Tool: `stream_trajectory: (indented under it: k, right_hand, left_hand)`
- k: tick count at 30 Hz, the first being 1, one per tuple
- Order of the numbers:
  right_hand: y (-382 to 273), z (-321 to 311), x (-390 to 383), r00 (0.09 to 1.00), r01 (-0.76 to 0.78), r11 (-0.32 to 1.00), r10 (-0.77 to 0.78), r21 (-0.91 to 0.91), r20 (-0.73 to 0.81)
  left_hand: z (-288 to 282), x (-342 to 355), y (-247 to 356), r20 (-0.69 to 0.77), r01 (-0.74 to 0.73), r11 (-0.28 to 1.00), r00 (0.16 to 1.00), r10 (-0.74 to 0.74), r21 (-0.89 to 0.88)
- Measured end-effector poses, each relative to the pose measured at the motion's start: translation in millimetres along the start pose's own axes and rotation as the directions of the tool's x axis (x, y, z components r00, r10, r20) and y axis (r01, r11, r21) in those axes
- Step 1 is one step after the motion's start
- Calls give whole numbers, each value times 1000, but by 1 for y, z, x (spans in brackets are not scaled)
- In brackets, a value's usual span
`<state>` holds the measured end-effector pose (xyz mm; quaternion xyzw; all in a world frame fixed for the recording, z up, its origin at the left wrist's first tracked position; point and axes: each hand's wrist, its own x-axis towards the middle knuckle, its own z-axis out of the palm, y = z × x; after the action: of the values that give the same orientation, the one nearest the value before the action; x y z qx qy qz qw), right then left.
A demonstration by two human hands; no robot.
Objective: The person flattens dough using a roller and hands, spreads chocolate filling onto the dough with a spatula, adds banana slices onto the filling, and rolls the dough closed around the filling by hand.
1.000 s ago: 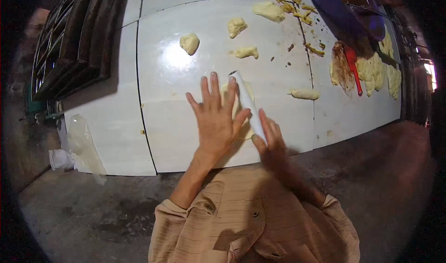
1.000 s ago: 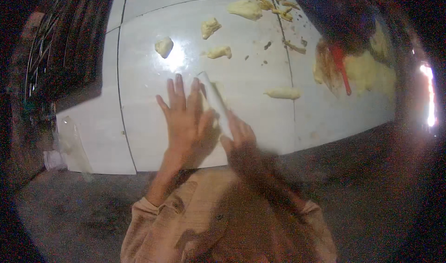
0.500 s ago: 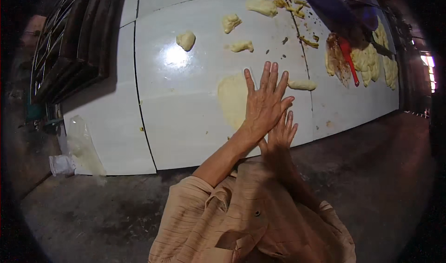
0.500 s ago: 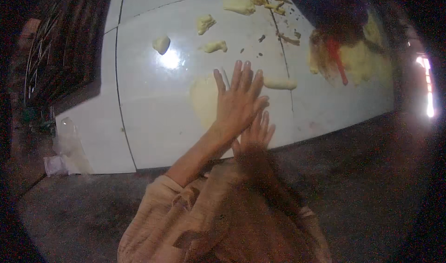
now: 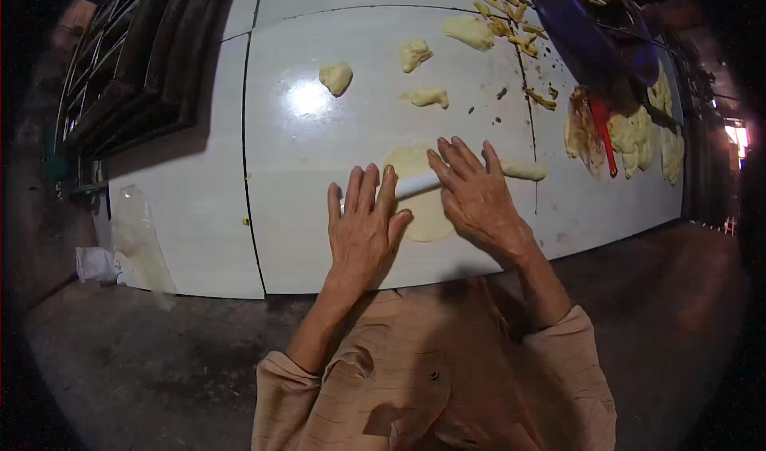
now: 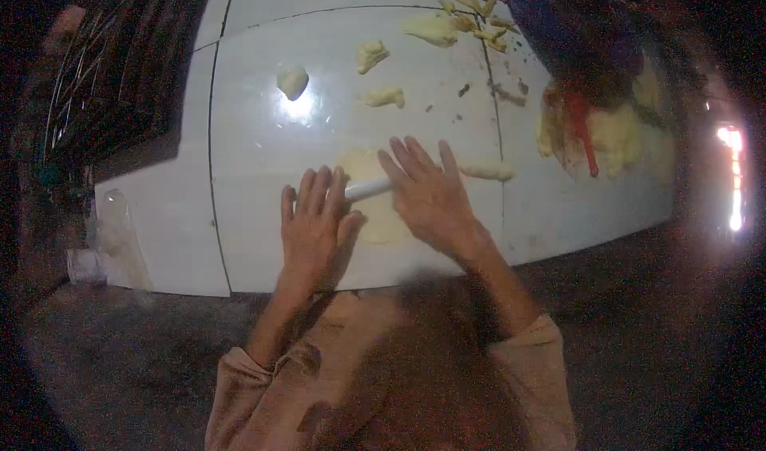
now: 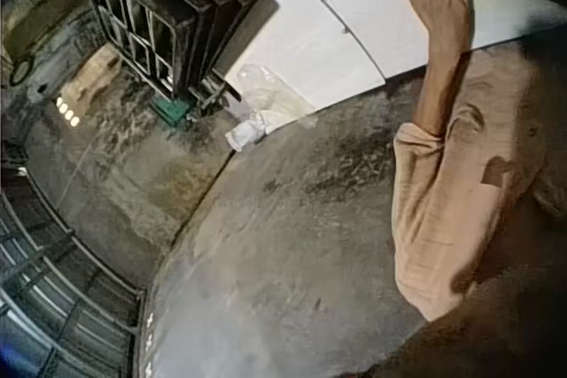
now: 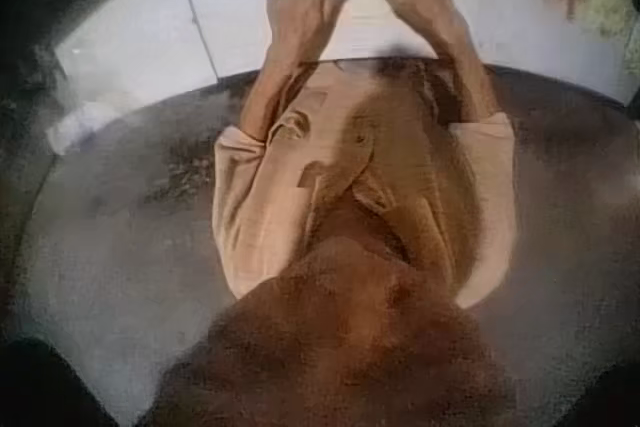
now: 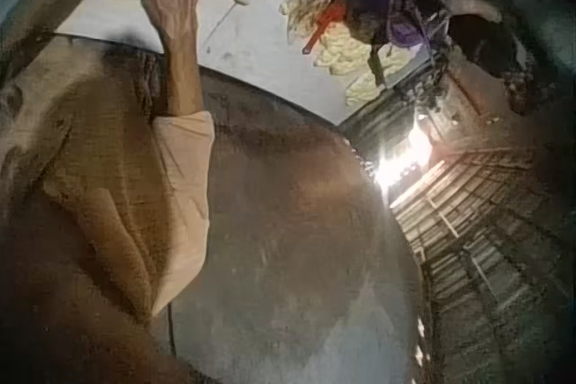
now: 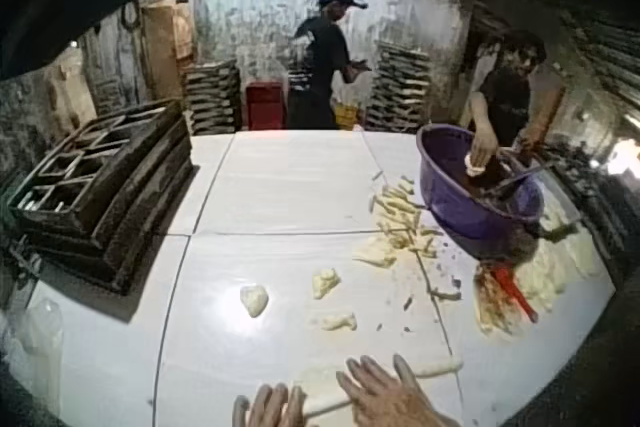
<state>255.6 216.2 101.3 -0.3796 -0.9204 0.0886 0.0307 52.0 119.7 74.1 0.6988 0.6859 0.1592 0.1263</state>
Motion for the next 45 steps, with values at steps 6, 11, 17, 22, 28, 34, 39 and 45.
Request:
stream_trajectory:
  k: [6,11,17,22,28,34,39,45]
  right_hand:
    - [6,42,48,976,-177,984,176,-2,-125]
    - [23,35,81,957,-53,999,48,-11,-285]
    - [30,17,58,977,110,994,-106,11,-184]
    - [69,1,36,914,-83,965,174,249,-368]
    - [113,7,22,843,-439,892,368,-106,-392]
    - [2,44,38,968,110,991,-89,75,-235]
    - [22,22,25,984,82,989,-60,125,-167]
    - [117,-16,35,862,-222,860,393,459,-320]
  left_hand:
    - [6,48,-11,-83,96,991,993,-89,90]
    - [11,100,-37,-157,93,983,985,-67,159]
    - [3,94,-34,-254,37,999,967,-26,37]
    - [10,41,-40,-199,-40,980,977,79,194]
    - [13,45,0,86,-55,998,995,53,30]
    - [13,34,1,171,-25,992,985,4,121]
    - [21,31,4,165,-57,993,986,39,107]
    - [15,33,9,186,-10,997,983,-4,72]
